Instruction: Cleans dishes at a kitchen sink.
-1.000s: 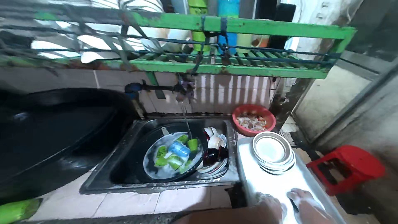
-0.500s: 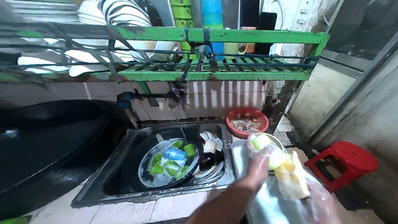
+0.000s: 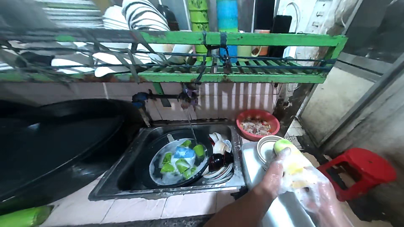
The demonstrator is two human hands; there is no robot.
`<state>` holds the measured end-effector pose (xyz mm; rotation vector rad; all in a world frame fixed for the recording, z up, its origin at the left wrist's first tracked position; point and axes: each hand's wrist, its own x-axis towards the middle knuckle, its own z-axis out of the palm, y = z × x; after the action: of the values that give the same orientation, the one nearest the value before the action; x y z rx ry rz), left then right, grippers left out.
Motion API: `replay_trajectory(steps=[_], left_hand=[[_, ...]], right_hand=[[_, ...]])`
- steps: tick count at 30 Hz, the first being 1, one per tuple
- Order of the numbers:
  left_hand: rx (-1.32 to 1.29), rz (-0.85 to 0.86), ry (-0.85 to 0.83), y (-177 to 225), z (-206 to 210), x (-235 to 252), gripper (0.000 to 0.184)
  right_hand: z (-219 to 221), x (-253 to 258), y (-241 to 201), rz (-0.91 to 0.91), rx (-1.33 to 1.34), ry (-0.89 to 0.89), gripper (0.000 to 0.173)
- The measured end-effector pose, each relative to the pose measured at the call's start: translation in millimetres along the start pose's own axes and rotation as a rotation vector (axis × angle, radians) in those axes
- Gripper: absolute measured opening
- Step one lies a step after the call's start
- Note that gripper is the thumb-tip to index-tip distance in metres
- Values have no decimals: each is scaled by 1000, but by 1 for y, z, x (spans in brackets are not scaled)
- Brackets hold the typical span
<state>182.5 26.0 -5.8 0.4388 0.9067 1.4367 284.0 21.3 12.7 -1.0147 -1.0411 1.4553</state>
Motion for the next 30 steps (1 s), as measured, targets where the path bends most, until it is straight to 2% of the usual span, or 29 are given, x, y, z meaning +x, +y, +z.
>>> replay_trajectory(steps=[1, 3, 5, 6, 7, 8, 10, 12, 13, 14, 16, 17, 18, 19, 20, 21, 22, 23, 25, 27, 28, 30], left_hand=[[32, -19, -26, -1, -3, -1, 52], [136, -20, -39, -4, -3, -1, 58], [222, 11, 91, -7, 14, -4, 67], [245, 9, 150, -7, 21, -7, 74], [245, 10, 186, -7, 26, -8, 76], [226, 10, 199, -6, 28, -8, 76], [129, -5, 155, -4, 24, -7, 73], [53, -52, 75, 2, 16, -6, 65], [41, -74, 44, 5, 14, -6, 58], [39, -80, 16, 6, 14, -5, 53], [124, -24, 11, -1, 13, -4, 62], [186, 11, 57, -6, 16, -5, 68], [265, 26, 83, -9, 20, -10, 72], [389, 29, 63, -8, 22, -19, 73], [578, 46, 1, -5, 24, -31, 68], [808, 127, -78, -5, 23, -43, 60], [1030, 240, -164, -5, 21, -50, 57], [1237, 331, -252, -5, 17, -53, 58], [1576, 554, -362, -4, 6, -49, 57], [1719, 849, -415, -1, -12, -27, 53], [1749, 910, -457, 4, -20, -18, 53], [1780, 860, -500, 16, -30, -10, 59]], right_hand=[[3, -5, 4, -63, -186, 23, 17], [-4, -3, 15, -222, -825, -22, 30], [-19, 1, 27, -301, -1389, -211, 39], [-27, 2, 30, -277, -1506, -285, 41], [-30, 3, 30, -271, -1496, -278, 40], [-27, 6, 28, -283, -1348, -197, 37], [-15, 9, 17, -159, -782, 21, 24], [-2, 4, 9, -76, -303, 63, 14], [4, 0, 8, -105, -303, 74, 16], [4, -3, 11, -173, -490, 69, 20], [-7, -5, 17, -266, -1118, -66, 31], [-15, -5, 16, -194, -1437, -223, 33], [-23, -4, 17, -137, -1624, -328, 34], [-28, -3, 14, -129, -1658, -354, 34], [-35, 0, 13, -186, -1544, -300, 35], [-43, 6, 15, -292, -1351, -210, 37], [-49, 14, 13, -324, -1175, -155, 41], [-52, 21, 7, -247, -1038, -155, 43], [-41, 18, -21, 23, -952, -225, 38], [-40, 16, -37, 163, -949, -338, 25], [-44, 20, -40, 176, -935, -422, 21], [-60, 30, -44, 198, -857, -555, 25]])
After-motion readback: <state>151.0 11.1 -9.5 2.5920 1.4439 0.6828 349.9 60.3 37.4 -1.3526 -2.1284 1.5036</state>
